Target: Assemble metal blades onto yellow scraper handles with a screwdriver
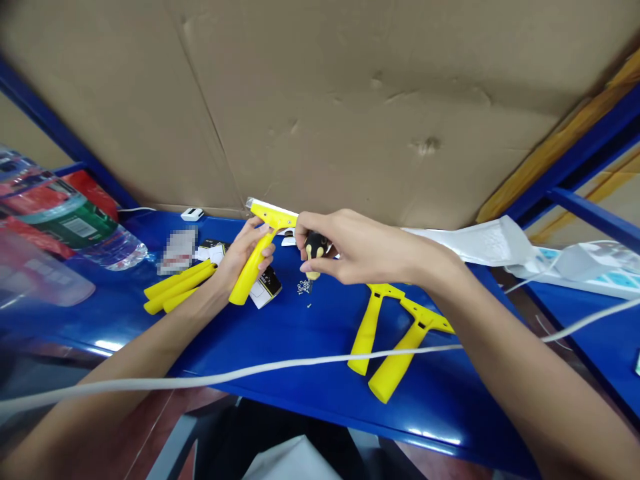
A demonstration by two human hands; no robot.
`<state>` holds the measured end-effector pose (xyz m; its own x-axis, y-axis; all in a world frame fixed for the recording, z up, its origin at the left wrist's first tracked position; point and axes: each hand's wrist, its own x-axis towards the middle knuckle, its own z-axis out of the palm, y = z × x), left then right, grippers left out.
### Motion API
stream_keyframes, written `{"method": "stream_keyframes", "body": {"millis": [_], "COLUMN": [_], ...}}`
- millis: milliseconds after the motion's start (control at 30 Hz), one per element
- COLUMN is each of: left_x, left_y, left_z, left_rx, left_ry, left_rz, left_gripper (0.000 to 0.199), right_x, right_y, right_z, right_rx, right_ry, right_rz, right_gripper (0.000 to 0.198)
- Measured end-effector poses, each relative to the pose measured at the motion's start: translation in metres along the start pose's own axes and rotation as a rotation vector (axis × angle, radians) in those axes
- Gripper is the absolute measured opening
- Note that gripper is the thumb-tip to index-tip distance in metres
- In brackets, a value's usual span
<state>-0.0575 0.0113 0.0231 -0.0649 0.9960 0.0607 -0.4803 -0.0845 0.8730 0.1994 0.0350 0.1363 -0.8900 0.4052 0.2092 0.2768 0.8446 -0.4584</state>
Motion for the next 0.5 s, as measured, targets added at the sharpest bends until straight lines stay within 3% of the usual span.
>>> {"method": "stream_keyframes", "body": {"millis": [500], "left_x": [-0.006], "left_y": [-0.003], "left_z": [0.006], "left_rx": [0.007], "left_ry": [-0.027], "left_rz": [-0.013], "left_gripper": [0.049], "right_x": [0.012], "right_y": [0.007], "right_z": [0.019], "right_rx": [0.009], "right_ry": [-0.095], "right_rz": [0.030], "right_gripper": [0.013]}}
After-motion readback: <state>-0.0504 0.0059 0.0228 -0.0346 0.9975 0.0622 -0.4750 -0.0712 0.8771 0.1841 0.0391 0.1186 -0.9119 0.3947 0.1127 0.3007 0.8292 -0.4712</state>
